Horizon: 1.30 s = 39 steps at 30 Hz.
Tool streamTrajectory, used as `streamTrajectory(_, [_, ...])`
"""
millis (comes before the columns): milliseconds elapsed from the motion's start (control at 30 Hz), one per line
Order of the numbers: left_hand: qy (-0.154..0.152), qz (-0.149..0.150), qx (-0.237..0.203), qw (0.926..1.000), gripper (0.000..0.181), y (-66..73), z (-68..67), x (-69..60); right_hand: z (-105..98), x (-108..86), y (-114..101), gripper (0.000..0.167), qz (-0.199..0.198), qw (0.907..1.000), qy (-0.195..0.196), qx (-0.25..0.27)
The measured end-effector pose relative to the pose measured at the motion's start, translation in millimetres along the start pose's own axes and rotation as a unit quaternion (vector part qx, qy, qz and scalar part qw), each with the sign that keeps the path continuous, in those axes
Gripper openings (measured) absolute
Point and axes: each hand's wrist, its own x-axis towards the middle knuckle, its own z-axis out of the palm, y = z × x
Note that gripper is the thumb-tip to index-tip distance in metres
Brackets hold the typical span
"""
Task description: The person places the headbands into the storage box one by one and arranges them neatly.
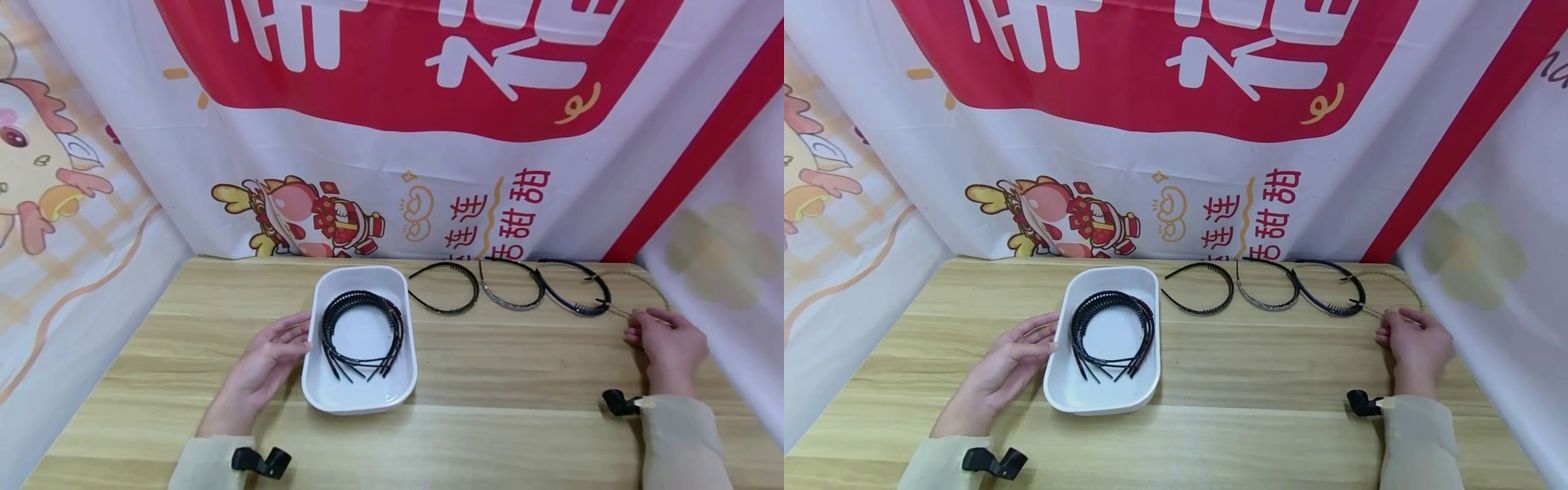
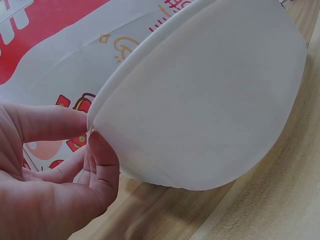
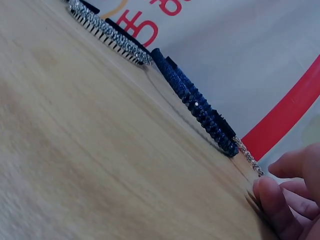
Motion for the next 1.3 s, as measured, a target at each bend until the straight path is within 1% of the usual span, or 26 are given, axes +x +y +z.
streamTrajectory(167, [-0.003, 0.005, 0.004, 1.0, 0.072, -0.8, -1.0, 1.0, -2, 3.0, 5, 0.018, -0.014, 0.9988, 0.004, -0.048])
streamTrajectory(300, [-0.003, 0.004, 0.003, 1.0, 0.072, -1.1, -0.8, 0.9, -2, 7.0, 10, 0.022, -0.03, 0.9975, 0.01, -0.063])
streamTrajectory(367, [-0.002, 0.002, 0.002, 1.0, 0.072, -0.7, -0.1, 0.7, -3, 7.9, 10, 0.022, -0.033, 0.9961, 0.013, -0.081])
streamTrajectory(433, [-0.002, 0.001, 0.002, 1.0, 0.073, -0.3, 0.4, 0.5, -4, 8.1, 11, 0.021, -0.042, 0.9918, 0.016, -0.119])
streamTrajectory(467, [-0.002, 0.001, 0.002, 1.0, 0.073, -0.1, 0.7, 0.4, -5, 7.9, 11, 0.019, -0.047, 0.9885, 0.018, -0.142])
streamTrajectory(500, [-0.002, 0.001, 0.002, 1.0, 0.073, 0.1, 0.9, 0.3, -6, 7.6, 11, 0.015, -0.055, 0.983, 0.021, -0.174])
streamTrajectory(567, [-0.002, 0.001, 0.003, 1.0, 0.072, 0.2, 1.1, 0.3, -7, 6.1, 11, 0.012, -0.068, 0.9691, 0.026, -0.236])
streamTrajectory(633, [-0.002, 0.002, 0.005, 1.0, 0.072, 0.2, 1.2, 0.3, -7, 4.1, 11, 0.02, -0.082, 0.953, 0.032, -0.29])
streamTrajectory(700, [-0.002, 0.002, 0.006, 1.0, 0.072, 0.0, 1.0, 0.4, -7, 2.6, 11, 0.032, -0.095, 0.9397, 0.037, -0.327])
streamTrajectory(767, [-0.002, 0.001, 0.008, 1.0, 0.072, 0.3, 1.0, 0.3, -6, 1.4, 11, 0.037, -0.102, 0.9331, 0.042, -0.342])
streamTrajectory(800, [-0.001, 0.0, 0.008, 1.0, 0.072, 0.5, 0.9, 0.2, -6, 1.4, 11, 0.037, -0.104, 0.9314, 0.045, -0.346])
streamTrajectory(833, [-0.001, 0.0, 0.009, 1.0, 0.073, 0.6, 0.9, 0.1, -6, 1.2, 11, 0.035, -0.104, 0.9311, 0.047, -0.347])
streamTrajectory(900, [-0.002, -0.001, 0.01, 0.9999, 0.073, 0.8, 0.8, 0.1, -6, 1.4, 11, 0.028, -0.099, 0.9352, 0.051, -0.336])
streamTrajectory(1033, [-0.002, 0.0, 0.01, 0.9999, 0.074, 0.7, 0.5, -0.1, -7, 2.9, 12, 0.009, -0.08, 0.9519, 0.058, -0.29])
streamTrajectory(1067, [-0.004, 0.001, 0.01, 0.9999, 0.073, 0.8, 0.4, -0.4, -7, 3.5, 12, 0.007, -0.077, 0.9557, 0.061, -0.278])
streamTrajectory(1133, [-0.003, 0.001, 0.01, 0.9999, 0.073, 0.6, 0.4, -0.5, -7, 4.0, 12, 0.007, -0.076, 0.9585, 0.068, -0.266])
streamTrajectory(1167, [-0.003, 0.002, 0.01, 0.9999, 0.073, 0.1, -0.1, -0.1, -7, 4.1, 12, 0.005, -0.078, 0.9617, 0.069, -0.254])
streamTrajectory(1267, [-0.007, 0.004, 0.011, 0.9999, 0.072, -0.6, -0.4, 0.2, -6, 3.6, 11, 0.002, -0.07, 0.9785, 0.07, -0.181])
streamTrajectory(1300, [-0.006, 0.005, 0.01, 0.9999, 0.072, -1.0, -0.5, 0.5, -7, 2.9, 11, 0.004, -0.065, 0.9838, 0.068, -0.153])
